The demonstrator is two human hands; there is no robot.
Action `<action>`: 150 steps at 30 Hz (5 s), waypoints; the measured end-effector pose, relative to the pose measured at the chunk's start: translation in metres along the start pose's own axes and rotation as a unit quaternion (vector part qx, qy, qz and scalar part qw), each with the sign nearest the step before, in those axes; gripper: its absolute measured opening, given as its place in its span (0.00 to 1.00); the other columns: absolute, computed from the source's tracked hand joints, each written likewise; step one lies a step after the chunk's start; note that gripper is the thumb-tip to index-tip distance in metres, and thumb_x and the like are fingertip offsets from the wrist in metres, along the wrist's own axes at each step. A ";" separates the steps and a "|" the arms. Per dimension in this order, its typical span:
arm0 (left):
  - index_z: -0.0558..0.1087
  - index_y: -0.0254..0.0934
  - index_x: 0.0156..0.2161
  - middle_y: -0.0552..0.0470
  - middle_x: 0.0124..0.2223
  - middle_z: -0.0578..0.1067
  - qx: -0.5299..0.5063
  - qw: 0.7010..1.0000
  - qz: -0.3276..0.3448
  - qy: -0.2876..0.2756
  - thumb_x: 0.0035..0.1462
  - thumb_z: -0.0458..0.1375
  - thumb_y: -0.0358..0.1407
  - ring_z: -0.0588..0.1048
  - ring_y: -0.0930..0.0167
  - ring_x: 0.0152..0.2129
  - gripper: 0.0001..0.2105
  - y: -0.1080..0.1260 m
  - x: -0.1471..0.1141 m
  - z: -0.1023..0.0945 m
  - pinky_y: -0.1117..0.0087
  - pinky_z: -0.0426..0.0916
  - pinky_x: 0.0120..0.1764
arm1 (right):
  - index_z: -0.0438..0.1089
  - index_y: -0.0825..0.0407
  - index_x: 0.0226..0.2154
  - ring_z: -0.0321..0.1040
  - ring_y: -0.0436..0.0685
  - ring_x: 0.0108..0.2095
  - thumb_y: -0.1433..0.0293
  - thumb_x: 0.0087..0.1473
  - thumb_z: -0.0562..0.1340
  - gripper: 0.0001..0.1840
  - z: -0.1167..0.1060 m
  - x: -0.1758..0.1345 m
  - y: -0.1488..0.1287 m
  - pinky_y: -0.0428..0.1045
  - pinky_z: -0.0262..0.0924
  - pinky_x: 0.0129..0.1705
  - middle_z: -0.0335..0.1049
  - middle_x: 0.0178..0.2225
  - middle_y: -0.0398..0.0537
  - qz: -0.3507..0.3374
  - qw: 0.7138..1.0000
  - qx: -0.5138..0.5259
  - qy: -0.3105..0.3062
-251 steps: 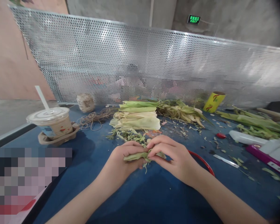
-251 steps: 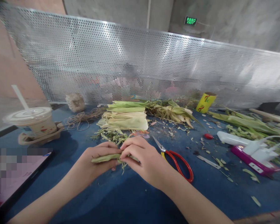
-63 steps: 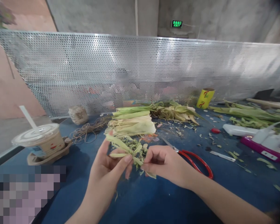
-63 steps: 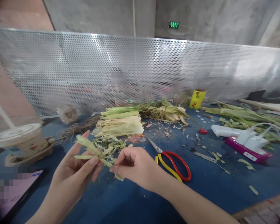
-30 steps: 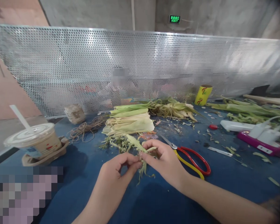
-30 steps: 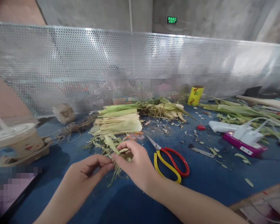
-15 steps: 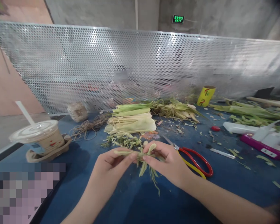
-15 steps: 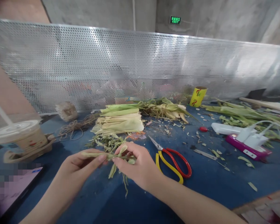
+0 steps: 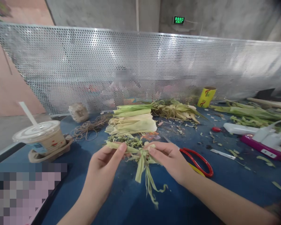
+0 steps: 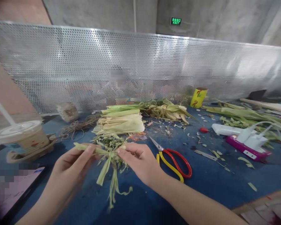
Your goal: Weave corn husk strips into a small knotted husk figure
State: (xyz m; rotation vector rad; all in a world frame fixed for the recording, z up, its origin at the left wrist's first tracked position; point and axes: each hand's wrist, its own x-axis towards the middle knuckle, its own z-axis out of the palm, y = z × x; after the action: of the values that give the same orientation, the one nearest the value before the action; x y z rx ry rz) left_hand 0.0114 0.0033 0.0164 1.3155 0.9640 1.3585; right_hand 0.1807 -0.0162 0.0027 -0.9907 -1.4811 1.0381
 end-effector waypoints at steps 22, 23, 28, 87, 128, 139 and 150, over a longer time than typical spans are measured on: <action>0.71 0.35 0.26 0.55 0.26 0.70 0.046 0.987 -0.072 -0.138 0.45 0.61 0.35 0.68 0.74 0.26 0.05 -0.004 -0.012 0.022 0.75 0.62 0.30 | 0.76 0.46 0.26 0.62 0.50 0.33 0.69 0.45 0.64 0.04 -0.009 0.004 -0.004 0.47 0.56 0.37 0.65 0.30 0.43 -0.029 0.999 -0.024 0.001; 0.71 0.36 0.26 0.55 0.26 0.70 0.050 0.987 -0.074 -0.132 0.45 0.61 0.35 0.68 0.74 0.26 0.05 -0.004 -0.012 0.022 0.75 0.62 0.30 | 0.76 0.46 0.26 0.62 0.50 0.33 0.69 0.45 0.64 0.04 -0.009 0.003 -0.005 0.47 0.56 0.36 0.65 0.30 0.43 -0.024 0.999 -0.024 0.007; 0.72 0.37 0.26 0.56 0.26 0.72 0.061 0.988 -0.082 -0.115 0.44 0.61 0.36 0.69 0.74 0.26 0.05 -0.002 -0.014 0.020 0.76 0.63 0.30 | 0.76 0.48 0.24 0.62 0.51 0.33 0.69 0.45 0.64 0.04 -0.008 0.003 -0.007 0.47 0.56 0.34 0.66 0.29 0.44 -0.030 0.999 -0.024 0.027; 0.71 0.40 0.26 0.52 0.27 0.74 0.424 0.846 0.287 -0.148 0.51 0.55 0.32 0.71 0.69 0.28 0.06 0.000 -0.006 0.004 0.72 0.65 0.33 | 0.66 0.54 0.20 0.65 0.47 0.20 0.63 0.35 0.69 0.14 -0.005 0.009 -0.004 0.45 0.62 0.26 0.64 0.19 0.39 0.067 0.994 0.088 0.015; 0.71 0.38 0.27 0.57 0.24 0.72 0.168 0.982 0.012 -0.084 0.46 0.60 0.38 0.69 0.76 0.21 0.06 -0.001 -0.005 0.008 0.80 0.62 0.23 | 0.62 0.55 0.18 0.61 0.45 0.19 0.67 0.44 0.65 0.13 -0.017 0.001 -0.015 0.41 0.56 0.22 0.66 0.17 0.41 0.062 0.992 -0.053 -0.100; 0.71 0.36 0.23 0.58 0.19 0.69 0.134 0.983 0.098 -0.075 0.46 0.59 0.31 0.67 0.77 0.17 0.03 0.004 -0.015 0.013 0.79 0.62 0.22 | 0.65 0.56 0.18 0.57 0.42 0.14 0.67 0.42 0.66 0.12 -0.029 0.004 -0.021 0.39 0.54 0.17 0.66 0.15 0.40 0.096 0.984 0.013 -0.151; 0.72 0.38 0.23 0.58 0.20 0.71 0.200 0.974 0.080 -0.073 0.43 0.60 0.34 0.67 0.77 0.18 0.03 0.003 -0.010 0.008 0.81 0.61 0.20 | 0.62 0.55 0.20 0.59 0.44 0.17 0.67 0.47 0.63 0.12 -0.022 0.000 -0.021 0.40 0.54 0.20 0.65 0.17 0.40 0.073 0.986 -0.057 -0.142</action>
State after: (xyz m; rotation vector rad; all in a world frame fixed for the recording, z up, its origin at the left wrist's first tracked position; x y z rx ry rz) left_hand 0.0179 -0.0079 0.0176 1.8038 1.0838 1.2028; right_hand 0.2014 -0.0195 0.0254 -1.0782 -1.7354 1.2530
